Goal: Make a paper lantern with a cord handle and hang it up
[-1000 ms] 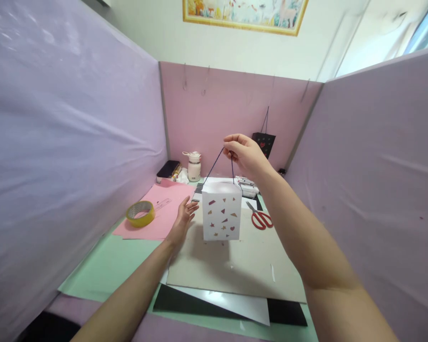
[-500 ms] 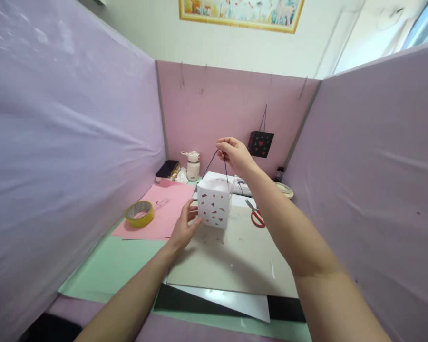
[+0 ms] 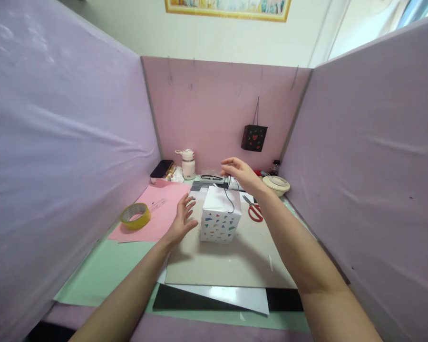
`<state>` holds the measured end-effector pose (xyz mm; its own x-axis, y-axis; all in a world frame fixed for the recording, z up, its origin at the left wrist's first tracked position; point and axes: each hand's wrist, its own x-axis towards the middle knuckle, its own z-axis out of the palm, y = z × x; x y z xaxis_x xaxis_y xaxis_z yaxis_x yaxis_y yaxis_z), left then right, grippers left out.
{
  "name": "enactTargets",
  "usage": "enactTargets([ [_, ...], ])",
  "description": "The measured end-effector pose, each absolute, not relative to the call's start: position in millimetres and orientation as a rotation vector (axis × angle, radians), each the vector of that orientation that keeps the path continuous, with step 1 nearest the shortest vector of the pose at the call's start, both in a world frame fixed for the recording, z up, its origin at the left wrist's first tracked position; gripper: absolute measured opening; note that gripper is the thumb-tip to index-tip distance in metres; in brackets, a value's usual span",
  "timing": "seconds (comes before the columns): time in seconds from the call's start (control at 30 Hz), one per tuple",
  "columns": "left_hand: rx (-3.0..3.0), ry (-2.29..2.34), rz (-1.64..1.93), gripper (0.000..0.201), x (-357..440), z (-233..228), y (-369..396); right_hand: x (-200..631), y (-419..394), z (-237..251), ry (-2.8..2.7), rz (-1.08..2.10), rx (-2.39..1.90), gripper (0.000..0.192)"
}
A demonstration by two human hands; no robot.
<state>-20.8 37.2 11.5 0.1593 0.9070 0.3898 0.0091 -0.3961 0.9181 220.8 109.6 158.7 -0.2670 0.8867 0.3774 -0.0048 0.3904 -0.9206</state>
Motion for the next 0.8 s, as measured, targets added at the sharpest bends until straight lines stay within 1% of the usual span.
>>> enactTargets([
  [0.1,1.629,0.827,1.189,0.115,-23,28,46,239,115,137,-1.672,0.967,-1.007,0.033],
  [0.2,1.659,0.768,1.09,0.122,-26,46,57,256,118,112,-1.571,0.904,-1.1,0.034],
  [0.33,1.717,0.708,0.979,0.125,-28,63,66,278,101,74,-1.484,0.99,-1.091,0.044],
  [0.43,1.748,0.704,0.915,0.125,-23,74,69,293,71,55,-1.601,1.1,-1.006,0.043],
  [0.47,1.761,0.706,0.896,0.126,-21,77,70,296,61,52,-1.676,1.109,-0.968,0.046],
  [0.53,1.785,0.699,0.862,0.127,-16,82,73,297,43,49,-1.849,1.029,-0.922,0.057],
  [0.57,1.794,0.691,0.854,0.127,-14,84,74,296,36,49,-1.92,0.934,-0.922,0.057],
  [0.6,1.801,0.682,0.853,0.127,-12,85,76,293,31,50,-1.966,0.816,-0.94,0.051],
  [0.7,1.846,0.664,0.873,0.123,-8,85,77,282,28,60,-1.994,0.467,-0.986,0.017],
  [0.73,1.873,0.666,0.87,0.119,-7,85,77,279,30,65,-1.98,0.382,-0.988,0.01],
  [0.8,1.926,0.684,0.844,0.108,-7,87,76,276,37,81,-1.957,0.25,-0.984,0.012],
])
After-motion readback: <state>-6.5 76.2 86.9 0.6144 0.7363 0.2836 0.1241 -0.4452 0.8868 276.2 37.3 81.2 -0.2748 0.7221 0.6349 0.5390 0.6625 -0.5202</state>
